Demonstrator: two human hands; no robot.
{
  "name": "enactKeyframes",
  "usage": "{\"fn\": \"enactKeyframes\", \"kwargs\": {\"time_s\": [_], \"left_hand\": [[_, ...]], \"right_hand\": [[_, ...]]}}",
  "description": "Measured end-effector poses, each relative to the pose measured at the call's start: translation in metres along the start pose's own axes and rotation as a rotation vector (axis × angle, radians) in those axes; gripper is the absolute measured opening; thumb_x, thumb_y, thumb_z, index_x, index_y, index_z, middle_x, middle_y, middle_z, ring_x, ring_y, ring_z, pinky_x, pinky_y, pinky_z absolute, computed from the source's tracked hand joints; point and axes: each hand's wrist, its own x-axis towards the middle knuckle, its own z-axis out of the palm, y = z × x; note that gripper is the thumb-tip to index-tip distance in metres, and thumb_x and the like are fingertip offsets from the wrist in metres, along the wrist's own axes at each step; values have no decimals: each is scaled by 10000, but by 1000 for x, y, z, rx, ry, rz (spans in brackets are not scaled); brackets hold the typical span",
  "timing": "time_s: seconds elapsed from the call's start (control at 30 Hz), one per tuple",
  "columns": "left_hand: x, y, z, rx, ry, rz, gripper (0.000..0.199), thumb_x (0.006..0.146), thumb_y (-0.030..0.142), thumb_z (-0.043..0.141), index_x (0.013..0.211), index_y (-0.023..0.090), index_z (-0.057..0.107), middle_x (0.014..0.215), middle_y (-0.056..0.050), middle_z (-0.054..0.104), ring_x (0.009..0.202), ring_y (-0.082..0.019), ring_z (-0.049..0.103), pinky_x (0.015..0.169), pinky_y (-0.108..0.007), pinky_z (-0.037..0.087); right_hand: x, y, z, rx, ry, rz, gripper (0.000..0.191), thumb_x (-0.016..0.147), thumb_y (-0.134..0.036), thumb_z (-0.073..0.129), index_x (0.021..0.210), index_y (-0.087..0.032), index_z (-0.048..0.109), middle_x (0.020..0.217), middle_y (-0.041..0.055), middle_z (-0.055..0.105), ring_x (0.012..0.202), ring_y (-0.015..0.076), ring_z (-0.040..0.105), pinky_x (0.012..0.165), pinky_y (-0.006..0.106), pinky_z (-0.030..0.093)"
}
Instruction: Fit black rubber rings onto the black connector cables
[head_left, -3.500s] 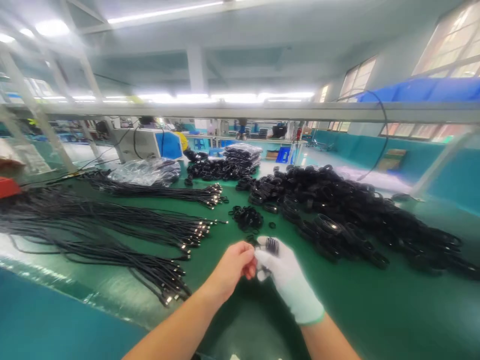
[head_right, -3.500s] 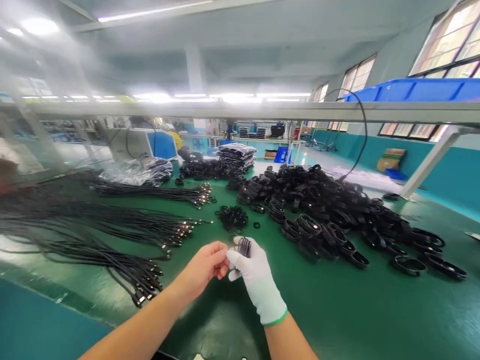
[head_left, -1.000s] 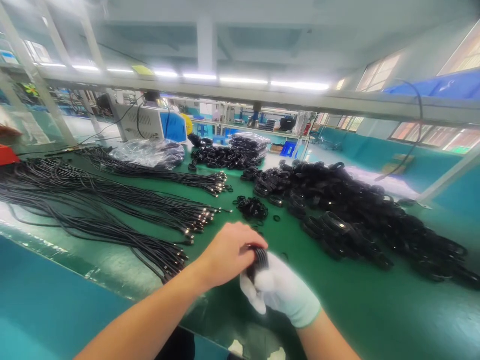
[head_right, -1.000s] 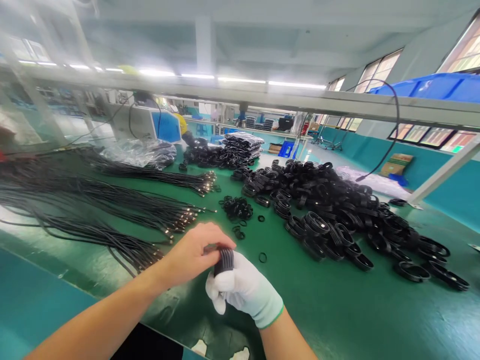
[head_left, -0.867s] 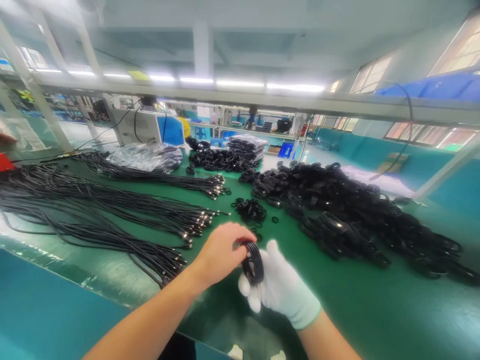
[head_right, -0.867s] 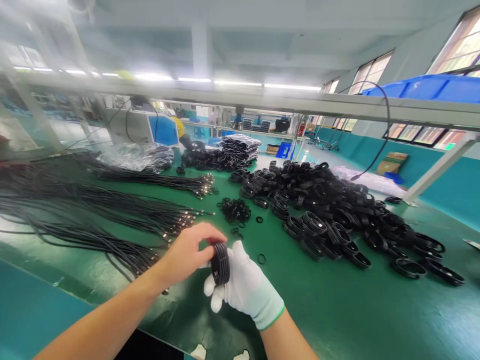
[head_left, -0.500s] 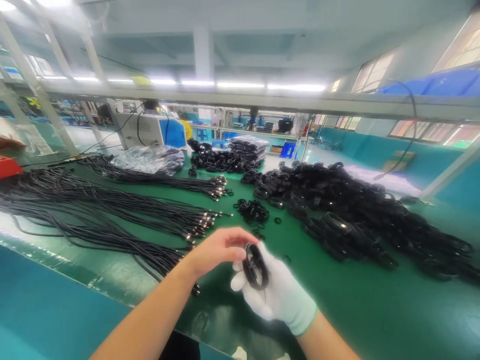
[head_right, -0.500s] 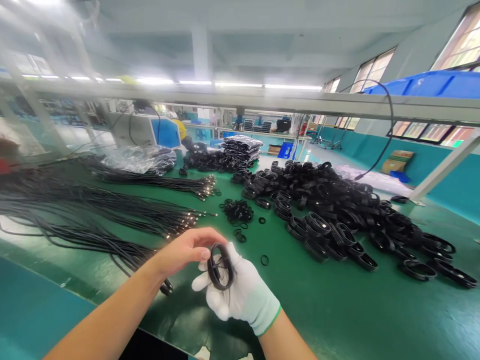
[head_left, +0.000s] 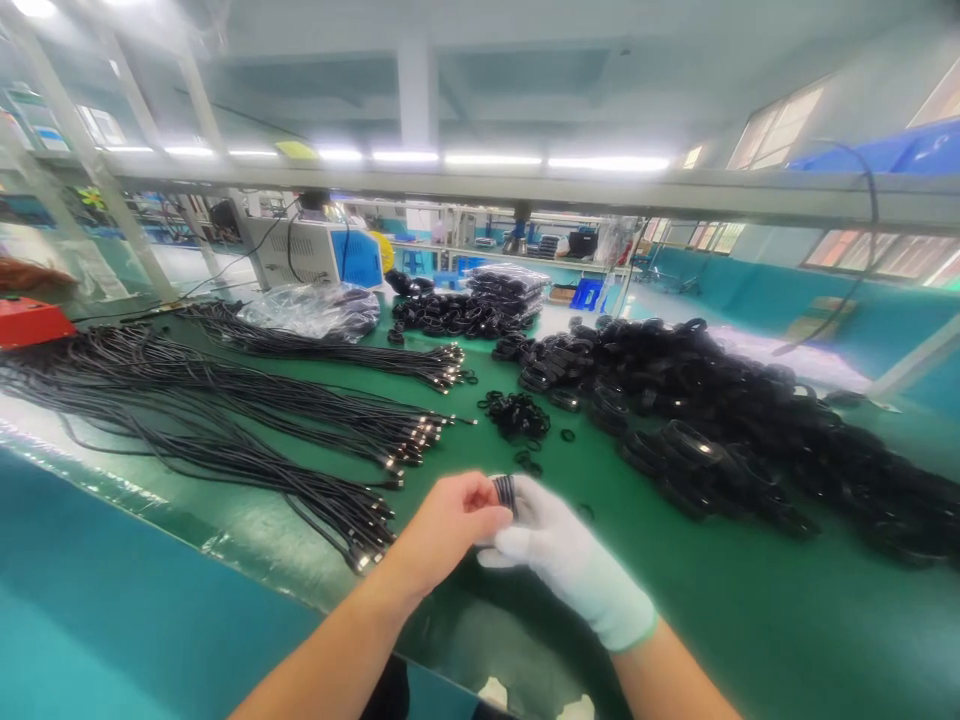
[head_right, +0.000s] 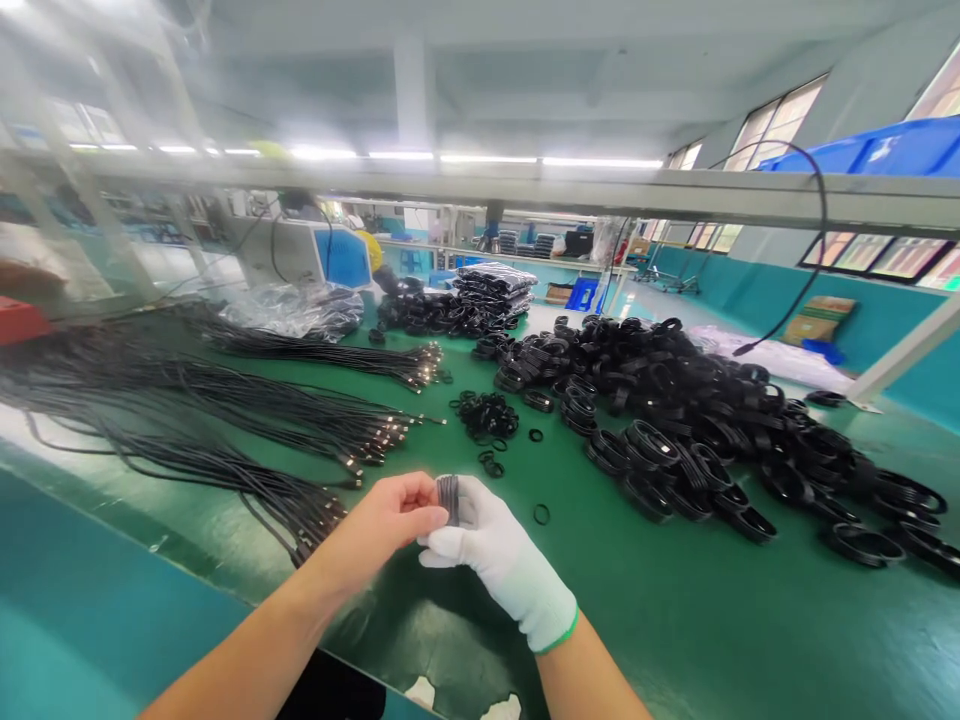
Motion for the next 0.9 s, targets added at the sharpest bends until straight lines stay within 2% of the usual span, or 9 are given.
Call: {"fn": "enactKeyframes", "kwargs": {"time_s": [0.13,0.2,0.37,0.43,0.5,0.57,0.63,0.77,0.9], "left_hand": [[1,-6,2,-90,-32,-5,154,722,191,587,643,150,461,542,73,414,490,-52,343,477,-177,261],[3,-8,1,-85,-51,1,154,734,209,574,651,153,456,532,73,405,486,-54,343,477,-181,264],[5,-7,-2,156,-5,-15,161,774,263,541,664,165,477,538,53,450,493,-88,428,487,-205,345],[4,-4,-5,340,102,70,93,797,238,505,756,170,552,634,24,529,555,-114,498,525,-226,398],[3,-3,-8,532,204,234,197,769,128,484,911,201,600,825,0,587,675,-129,551,621,-246,440],[3,-5,-9,690,227,379,353,712,25,465,958,227,617,930,-1,584,765,-132,561,704,-250,444],[4,-8,-9,777,200,449,359,700,-8,449,901,216,644,880,-2,587,768,-135,563,713,-247,442],[8,-20,-5,693,290,489,333,701,-25,458,826,200,670,764,6,600,722,-127,573,673,-230,448],[16,-24,-2,617,339,488,330,698,-24,454,796,203,672,745,12,603,710,-122,572,674,-230,451]], "right_hand": [[1,7,-2,124,-56,28,430,778,-214,674,1162,-138,497,1101,116,576,940,214,620,835,421,507],[1,9,-4,162,-63,37,431,794,-221,657,1182,-134,490,1063,111,587,930,207,623,835,422,508],[1,9,-3,122,-9,51,437,739,-190,702,1133,-146,517,1049,95,588,919,211,630,794,392,531],[0,7,-1,125,0,77,429,733,-193,702,1122,-154,524,1026,82,588,895,202,636,791,385,533],[0,6,1,112,-4,106,428,722,-188,707,1113,-158,535,1006,74,589,879,194,638,792,383,532],[0,6,2,76,1,117,450,693,-160,723,1106,-161,546,1020,78,594,901,203,634,787,380,535],[0,8,2,65,5,112,486,673,-139,731,1121,-167,544,1057,87,592,934,220,630,791,390,534],[1,15,1,120,-28,82,520,697,-151,716,1179,-175,520,1134,99,559,953,229,628,829,411,517],[1,16,0,156,-40,52,462,743,-174,693,1174,-157,526,1081,84,564,899,191,629,809,369,521]]}}
